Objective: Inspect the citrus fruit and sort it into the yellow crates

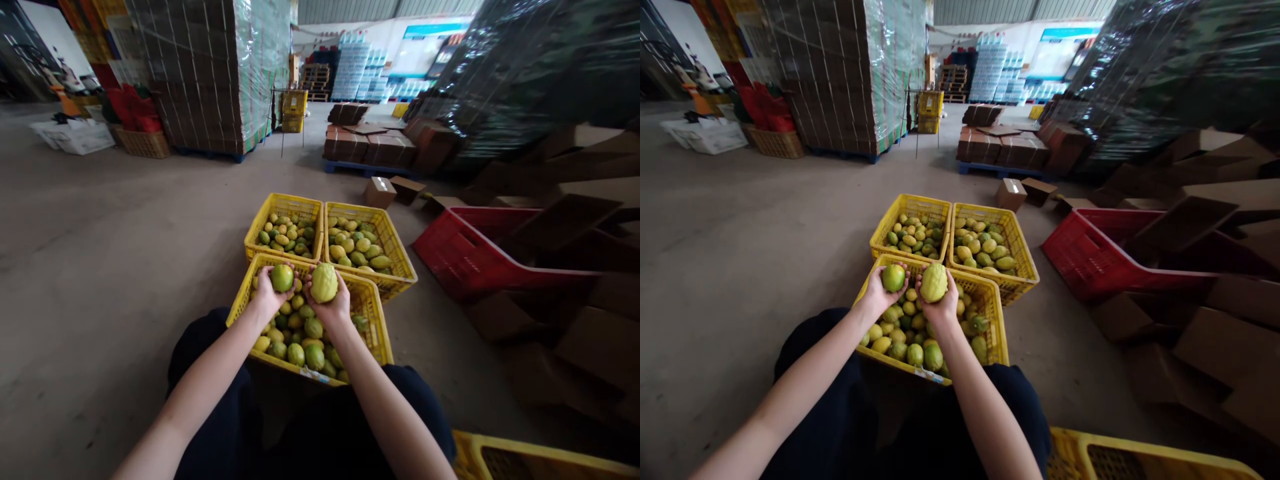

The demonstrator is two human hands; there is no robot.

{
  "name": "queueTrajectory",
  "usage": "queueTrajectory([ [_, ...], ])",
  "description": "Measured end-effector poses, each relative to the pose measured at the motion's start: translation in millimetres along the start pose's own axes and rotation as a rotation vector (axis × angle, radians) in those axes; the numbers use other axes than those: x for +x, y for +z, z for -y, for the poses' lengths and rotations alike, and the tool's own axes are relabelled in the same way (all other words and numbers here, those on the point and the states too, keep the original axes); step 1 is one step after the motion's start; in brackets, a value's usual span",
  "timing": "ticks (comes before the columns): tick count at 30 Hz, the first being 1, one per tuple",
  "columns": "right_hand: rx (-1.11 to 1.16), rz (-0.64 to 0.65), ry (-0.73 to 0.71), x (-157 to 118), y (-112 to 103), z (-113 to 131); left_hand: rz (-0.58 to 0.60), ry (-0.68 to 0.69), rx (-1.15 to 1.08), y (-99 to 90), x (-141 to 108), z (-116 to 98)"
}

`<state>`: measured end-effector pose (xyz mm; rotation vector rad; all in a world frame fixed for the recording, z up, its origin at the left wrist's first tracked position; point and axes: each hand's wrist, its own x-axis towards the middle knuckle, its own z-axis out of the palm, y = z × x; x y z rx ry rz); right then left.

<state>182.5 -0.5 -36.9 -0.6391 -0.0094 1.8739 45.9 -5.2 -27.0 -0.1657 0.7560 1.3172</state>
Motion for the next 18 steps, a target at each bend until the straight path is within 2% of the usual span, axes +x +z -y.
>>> queueTrajectory([
  [4, 0.002, -0.007, -0.009, 1, 2, 5, 0.050, -0.009, 0.077, 1.1, 0, 6],
  [8, 0.020, -0.003, -0.122, 0, 2, 31, 0.048, -0.039, 0.315, -10.1, -1, 30],
  [12, 0.070, -0.039, -0.236, -6, 0, 59, 0.066, -0.248, 0.632, -51.9, -8, 74],
  [15, 0.112, -0.104, -0.217, -12, -1, 66, 0.065, -0.548, 1.013, -84.3, -13, 100],
  [17, 0.119, -0.124, -0.181, -15, -2, 66, 0.071, -0.614, 1.109, -88.9, -9, 101],
  [18, 0.115, -0.125, -0.167, -15, -3, 65, 0.082, -0.563, 1.055, -83.8, -5, 95],
])
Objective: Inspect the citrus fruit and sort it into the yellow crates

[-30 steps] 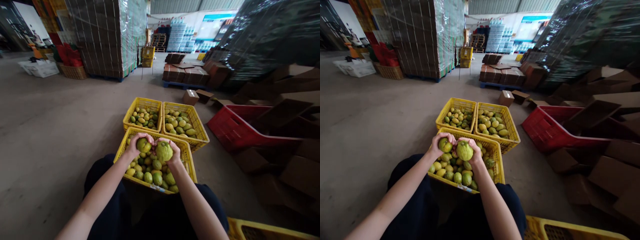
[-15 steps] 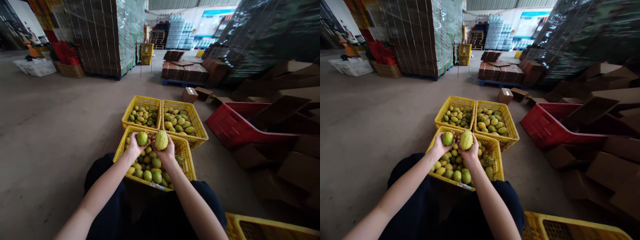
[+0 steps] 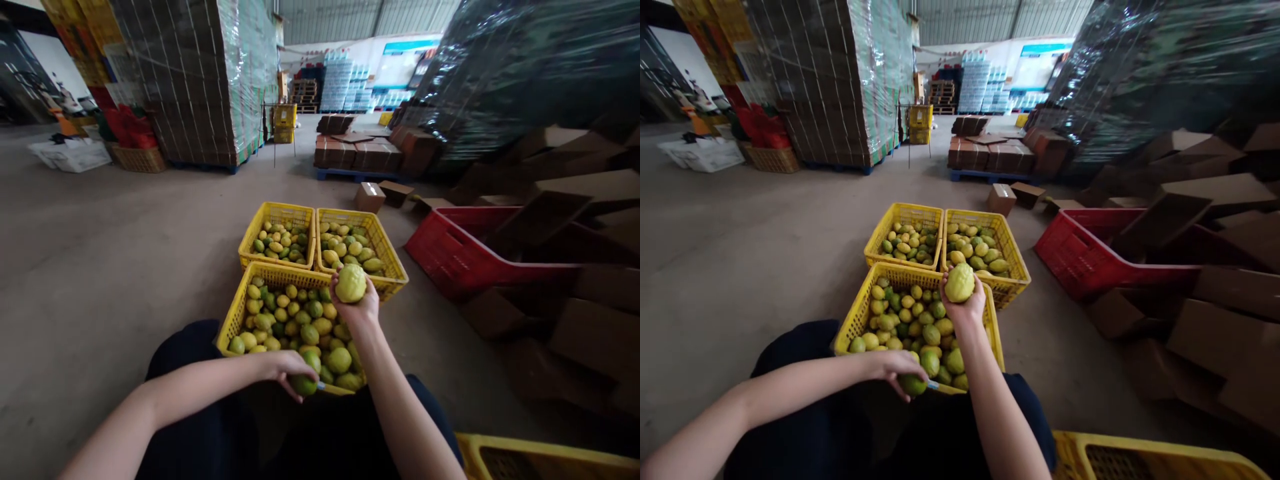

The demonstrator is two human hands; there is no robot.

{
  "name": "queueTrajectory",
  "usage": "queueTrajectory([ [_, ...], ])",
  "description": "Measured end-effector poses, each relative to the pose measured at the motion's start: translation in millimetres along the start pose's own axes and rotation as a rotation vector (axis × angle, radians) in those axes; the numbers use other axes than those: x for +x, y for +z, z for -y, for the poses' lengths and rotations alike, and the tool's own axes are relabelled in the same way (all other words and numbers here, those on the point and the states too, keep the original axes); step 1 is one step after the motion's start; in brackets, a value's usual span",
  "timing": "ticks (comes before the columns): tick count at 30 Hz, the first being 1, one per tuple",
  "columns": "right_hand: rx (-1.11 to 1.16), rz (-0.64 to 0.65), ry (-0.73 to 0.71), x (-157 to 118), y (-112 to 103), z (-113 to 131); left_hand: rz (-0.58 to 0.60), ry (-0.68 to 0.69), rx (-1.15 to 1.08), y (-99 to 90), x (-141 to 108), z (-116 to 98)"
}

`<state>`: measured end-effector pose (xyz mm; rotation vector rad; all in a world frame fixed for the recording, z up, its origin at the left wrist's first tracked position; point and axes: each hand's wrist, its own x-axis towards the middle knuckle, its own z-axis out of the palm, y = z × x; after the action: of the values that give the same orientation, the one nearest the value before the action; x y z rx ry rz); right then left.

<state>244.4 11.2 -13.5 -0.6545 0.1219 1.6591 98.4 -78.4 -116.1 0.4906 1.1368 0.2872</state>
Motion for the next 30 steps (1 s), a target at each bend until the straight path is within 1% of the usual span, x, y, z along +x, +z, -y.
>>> queueTrajectory([
  [1, -0.006, 0.006, 0.008, 0, -1, 0, -0.018, 0.099, -0.094, -5.5, -2, -14],
  [2, -0.011, 0.014, 0.010, 0, -3, 0, -0.020, 0.240, -0.217, -12.7, -6, -34],
  [3, -0.016, 0.023, 0.009, 0, -4, 0, -0.075, 0.395, -0.353, -21.5, -11, -56],
  [4, -0.020, 0.031, 0.006, 1, -5, 1, -0.111, 0.481, -0.408, -31.4, -18, -79],
  [6, -0.023, 0.032, 0.001, 1, -5, 3, -0.219, 0.584, -0.485, -53.2, -31, -119],
  [7, -0.023, 0.023, -0.001, 1, -5, 4, -0.332, 0.612, -0.567, -63.7, -36, -132],
  [8, -0.026, 0.010, -0.001, 1, -5, 5, -0.390, 0.611, -0.628, -72.7, -40, -140],
  [9, -0.029, -0.002, -0.003, 0, -4, 5, -0.406, 0.603, -0.674, -79.6, -43, -143],
  [10, -0.033, -0.013, -0.003, 0, -3, 6, -0.400, 0.587, -0.700, -83.7, -44, -141],
  [11, -0.039, -0.024, -0.003, -1, -2, 6, -0.361, 0.563, -0.680, -84.8, -43, -136],
  [12, -0.048, -0.034, -0.001, -1, -2, 7, -0.310, 0.536, -0.609, -82.9, -42, -130],
  [13, -0.059, -0.043, 0.000, -2, -2, 7, -0.261, 0.505, -0.487, -78.8, -40, -123],
  [14, -0.071, -0.051, -0.002, -2, -1, 7, -0.220, 0.476, -0.314, -73.0, -38, -117],
  [16, -0.112, -0.054, -0.008, -2, -2, 5, -0.199, 0.451, 0.195, -60.2, -37, -107],
  [17, -0.146, -0.048, -0.009, -1, -3, 4, -0.216, 0.454, 0.443, -54.7, -38, -104],
  [19, -0.249, -0.037, 0.006, 0, -5, -2, -0.272, 0.469, 0.844, -48.4, -42, -98],
  [21, -0.386, -0.043, 0.060, 1, -10, -12, -0.337, 0.462, 1.103, -49.0, -47, -90],
  [24, -0.609, -0.089, 0.242, -3, -29, -35, -0.418, 0.366, 1.380, -58.3, -48, -78],
  [25, -0.676, -0.105, 0.321, -6, -38, -45, -0.428, 0.319, 1.440, -62.2, -46, -74],
  [27, -0.739, -0.120, 0.424, -13, -62, -62, -0.421, 0.250, 1.528, -69.6, -41, -69],
  [28, -0.777, -0.125, 0.494, -15, -75, -69, -0.416, 0.244, 1.563, -73.0, -39, -68],
  [30, -0.856, -0.173, 0.626, -17, -96, -76, -0.418, 0.286, 1.616, -79.5, -36, -68],
])
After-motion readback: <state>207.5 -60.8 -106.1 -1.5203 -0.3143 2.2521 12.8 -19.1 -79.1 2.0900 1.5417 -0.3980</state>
